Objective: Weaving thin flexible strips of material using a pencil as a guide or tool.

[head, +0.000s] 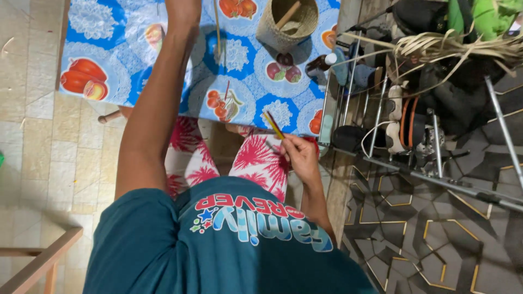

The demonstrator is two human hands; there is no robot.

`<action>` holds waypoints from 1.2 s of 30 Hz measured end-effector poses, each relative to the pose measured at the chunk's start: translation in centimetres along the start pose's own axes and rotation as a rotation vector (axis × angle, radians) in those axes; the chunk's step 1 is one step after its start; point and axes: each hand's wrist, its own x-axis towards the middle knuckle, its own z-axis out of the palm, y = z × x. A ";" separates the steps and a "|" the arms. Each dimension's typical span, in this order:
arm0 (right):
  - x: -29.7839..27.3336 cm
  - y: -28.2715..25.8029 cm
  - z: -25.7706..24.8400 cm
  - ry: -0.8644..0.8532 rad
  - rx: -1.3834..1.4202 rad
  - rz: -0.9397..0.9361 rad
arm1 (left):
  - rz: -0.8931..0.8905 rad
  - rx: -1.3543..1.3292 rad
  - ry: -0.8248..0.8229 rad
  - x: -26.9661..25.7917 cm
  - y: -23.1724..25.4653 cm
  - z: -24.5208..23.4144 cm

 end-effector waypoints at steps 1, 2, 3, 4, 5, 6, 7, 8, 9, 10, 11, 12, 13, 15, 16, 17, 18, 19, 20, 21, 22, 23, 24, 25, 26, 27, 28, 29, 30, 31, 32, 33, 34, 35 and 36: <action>0.5 -0.7 0.1 0.011 -0.021 -0.026 | -0.017 -0.017 0.003 -1.5 0.1 0.2; 0.1 -1.7 0.4 0.006 -0.018 -0.030 | -0.034 -0.034 0.005 -2.9 0.2 -0.4; 0.3 -2.9 0.8 0.002 -0.036 -0.003 | -0.041 -0.050 0.018 -4.0 0.5 -0.7; 0.4 -4.1 1.4 -0.003 -0.055 0.024 | -0.047 -0.067 0.030 -4.8 0.8 -0.6; 0.3 -4.6 1.8 -0.029 -0.059 0.012 | -0.036 -0.064 0.056 -7.0 0.7 -0.7; 0.2 -5.1 2.3 -0.019 -0.030 0.010 | -0.115 -0.155 0.004 -9.2 0.4 -0.8; 0.2 -5.6 2.9 -0.011 -0.002 0.010 | -0.194 -0.250 -0.047 -11.3 0.1 -0.8; 0.8 -5.3 3.4 -0.039 -0.007 0.002 | -0.183 -0.248 -0.020 -13.2 0.6 -0.9; 1.0 -4.8 3.9 -0.049 0.028 -0.067 | -0.258 -0.344 -0.007 -15.4 0.9 -0.7; 1.2 -4.3 4.2 -0.060 0.064 -0.135 | -0.331 -0.442 0.006 -17.5 1.2 -0.3; 1.3 -4.8 5.0 -0.073 0.062 -0.134 | -0.328 -0.443 0.020 -19.4 2.0 -0.4; 1.4 -5.2 5.7 -0.078 0.057 -0.155 | -0.313 -0.286 -0.004 -21.2 2.8 -0.4; 1.9 -5.8 6.3 -0.077 0.053 -0.184 | -0.293 -0.130 -0.034 -22.5 3.5 -0.2; 2.2 -5.6 7.2 -0.089 0.057 -0.206 | -0.295 -0.174 -0.004 -24.0 2.8 0.9; 2.3 -5.4 7.6 -0.095 0.064 -0.222 | -0.304 -0.216 0.020 -24.9 2.3 1.5; 2.8 -4.6 7.6 -0.097 0.059 -0.215 | -0.311 -0.220 0.023 -25.2 0.8 1.9; 3.4 -3.6 7.5 -0.085 0.022 -0.233 | -0.307 -0.266 0.054 -25.5 -0.9 2.2; 2.6 -2.0 7.0 -0.070 -0.021 -0.224 | -0.331 -0.316 0.087 -27.2 -2.8 3.0; 1.6 -2.5 7.4 -0.069 -0.030 -0.188 | -0.367 -0.323 0.092 -27.6 -2.5 3.3; 1.1 -3.1 7.9 -0.079 0.002 -0.180 | -0.368 -0.333 0.113 -27.4 -2.2 3.4; 0.7 -3.9 8.4 -0.088 0.033 -0.173 | -0.369 -0.343 0.135 -27.1 -1.8 3.6; 0.6 -3.6 8.4 -0.075 0.031 -0.168 | -0.377 -0.345 0.122 -27.4 -2.0 3.5; 0.4 -3.3 8.3 -0.067 0.031 -0.172 | -0.388 -0.317 0.114 -27.6 -2.1 3.5; -0.2 -2.9 8.0 -0.055 0.026 -0.168 | -0.408 -0.294 0.104 -28.3 -2.3 3.6; -0.5 -3.1 8.2 -0.037 0.018 -0.155 | -0.425 -0.301 0.089 -28.1 -2.2 3.8; -0.6 -3.2 8.4 -0.054 0.005 -0.168 | -0.420 -0.269 0.067 -27.9 -2.1 4.0; -0.8 -3.4 8.5 -0.072 -0.008 -0.180 | -0.414 -0.238 0.045 -27.6 -2.1 4.2; -0.9 -3.7 8.5 -0.056 -0.012 -0.170 | -0.426 -0.242 0.031 -27.6 -1.7 4.2; -1.1 -4.1 8.6 -0.054 -0.075 -0.189 | -0.422 -0.224 0.026 -27.5 -1.3 4.2; -1.0 -4.5 8.8 -0.057 -0.136 -0.210 | -0.415 -0.202 0.026 -27.3 -1.0 4.0; -1.2 -4.4 8.9 -0.047 -0.137 -0.202 | -0.425 -0.203 0.016 -27.5 -0.5 4.2; -1.2 -4.4 9.2 -0.058 -0.171 -0.219 | -0.433 -0.220 0.039 -27.6 0.0 4.1; -1.3 -4.4 9.5 -0.069 -0.204 -0.236 | -0.441 -0.237 0.062 -27.6 0.6 4.1; -1.4 -4.5 9.6 -0.069 -0.201 -0.233 | -0.444 -0.234 0.062 -27.6 0.1 4.1; -1.5 -4.6 9.8 -0.082 -0.163 -0.196 | -0.435 -0.221 0.070 -27.6 -0.5 4.1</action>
